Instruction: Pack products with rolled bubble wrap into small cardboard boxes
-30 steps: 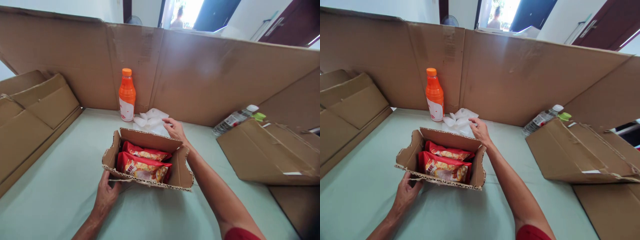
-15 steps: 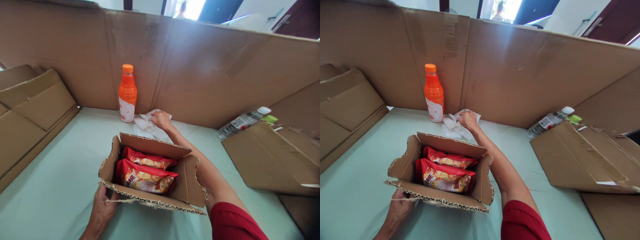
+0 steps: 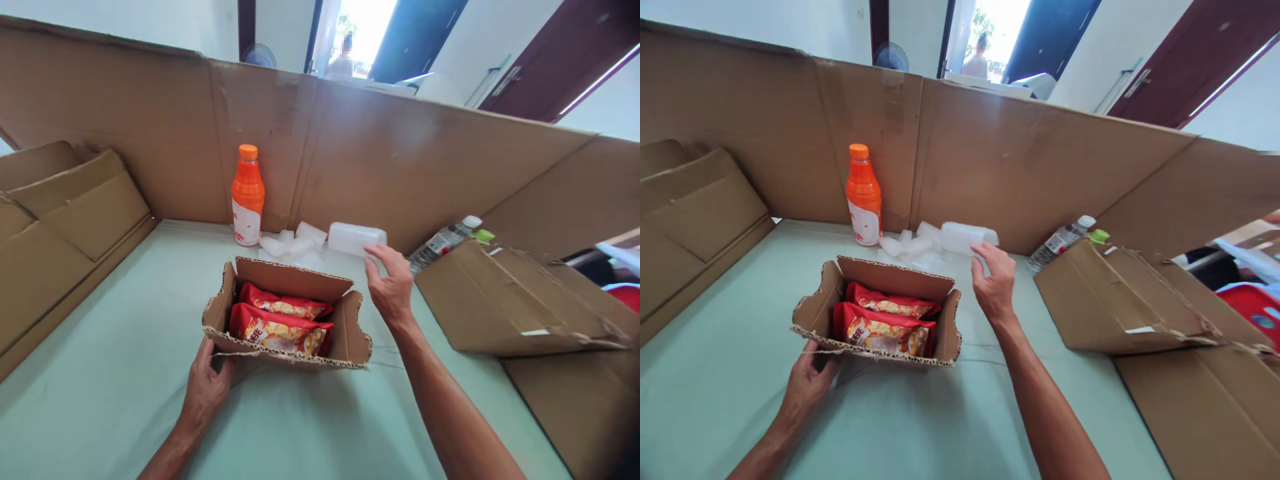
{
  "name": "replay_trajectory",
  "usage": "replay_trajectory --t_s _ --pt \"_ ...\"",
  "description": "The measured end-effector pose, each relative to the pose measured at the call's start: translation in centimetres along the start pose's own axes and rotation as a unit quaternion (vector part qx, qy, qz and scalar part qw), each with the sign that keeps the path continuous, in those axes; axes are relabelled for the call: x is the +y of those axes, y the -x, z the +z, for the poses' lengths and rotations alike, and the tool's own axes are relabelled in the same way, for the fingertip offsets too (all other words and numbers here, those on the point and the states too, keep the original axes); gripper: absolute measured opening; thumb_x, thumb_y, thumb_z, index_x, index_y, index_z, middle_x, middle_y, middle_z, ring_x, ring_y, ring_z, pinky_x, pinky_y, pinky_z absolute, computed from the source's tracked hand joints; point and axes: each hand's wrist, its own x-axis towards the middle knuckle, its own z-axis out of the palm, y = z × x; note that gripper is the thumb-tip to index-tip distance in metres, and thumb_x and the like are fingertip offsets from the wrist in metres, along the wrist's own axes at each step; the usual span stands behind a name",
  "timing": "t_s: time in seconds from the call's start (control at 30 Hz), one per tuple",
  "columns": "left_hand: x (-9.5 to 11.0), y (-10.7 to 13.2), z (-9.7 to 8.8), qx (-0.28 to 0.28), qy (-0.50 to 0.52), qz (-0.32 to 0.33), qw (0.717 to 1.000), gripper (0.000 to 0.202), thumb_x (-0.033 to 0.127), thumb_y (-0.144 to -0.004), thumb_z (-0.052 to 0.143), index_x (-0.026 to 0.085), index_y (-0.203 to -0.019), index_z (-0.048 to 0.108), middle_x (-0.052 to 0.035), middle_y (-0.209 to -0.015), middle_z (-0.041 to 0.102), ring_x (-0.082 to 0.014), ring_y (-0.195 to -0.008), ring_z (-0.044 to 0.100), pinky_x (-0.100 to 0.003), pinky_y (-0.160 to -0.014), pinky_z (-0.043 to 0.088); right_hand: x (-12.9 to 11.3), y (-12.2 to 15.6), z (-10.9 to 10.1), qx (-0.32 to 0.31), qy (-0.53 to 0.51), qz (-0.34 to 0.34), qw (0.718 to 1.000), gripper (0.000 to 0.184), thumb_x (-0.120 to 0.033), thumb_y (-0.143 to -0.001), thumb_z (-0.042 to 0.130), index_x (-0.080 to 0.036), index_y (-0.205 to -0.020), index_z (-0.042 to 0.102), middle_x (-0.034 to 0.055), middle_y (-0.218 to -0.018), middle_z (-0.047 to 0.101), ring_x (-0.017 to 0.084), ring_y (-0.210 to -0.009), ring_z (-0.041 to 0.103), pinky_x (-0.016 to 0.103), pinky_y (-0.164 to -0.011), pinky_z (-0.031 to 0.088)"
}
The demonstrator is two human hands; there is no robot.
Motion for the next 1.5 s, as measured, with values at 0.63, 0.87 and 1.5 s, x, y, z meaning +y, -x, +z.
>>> replay_trajectory --t_s 0.63,0.87,1.5 --pt "0.4 0.2 -1.1 0.004 0.031 0.006 0.999 0.040 0.040 -0.069 0.064 0.017 -0.101 0.060 -0.0048 -0.090 0.066 -0.0214 -0.084 0.064 -0.032 -0.078 0.051 -8.0 17.0 -3.6 -0.196 -0.184 0.170 0.948 0.050 -0.032 -0.085 0.061 -0.024 -0.134 0.059 0.0105 -0.129 0.067 0.028 -0.113 0.064 0.044 -0.092 0.055" --pt "0.7 -0.5 -2.6 0.002 0.033 0.004 0.999 0.026 0.037 -0.065 0.062 0.019 -0.083 0.060 0.0004 -0.072 0.060 -0.0178 -0.070 0.056 -0.028 -0.067 0.046 -9.4 17.9 -3.0 -0.213 -0.223 0.183 0.933 0.053 -0.031 -0.084 0.061 -0.026 -0.136 0.057 0.0096 -0.131 0.066 0.029 -0.110 0.064 0.042 -0.086 0.057" --pt "-0.4 -0.3 -0.7 0.003 -0.054 0.046 0.997 0.059 0.049 -0.072 0.072 0.019 -0.119 0.055 -0.0068 -0.104 0.064 -0.0260 -0.097 0.062 -0.039 -0.087 0.051 -7.2 16.2 -2.8 -0.245 -0.168 0.162 0.941 0.037 -0.039 -0.087 0.062 -0.021 -0.119 0.068 0.0098 -0.114 0.074 0.027 -0.104 0.067 0.044 -0.095 0.050"
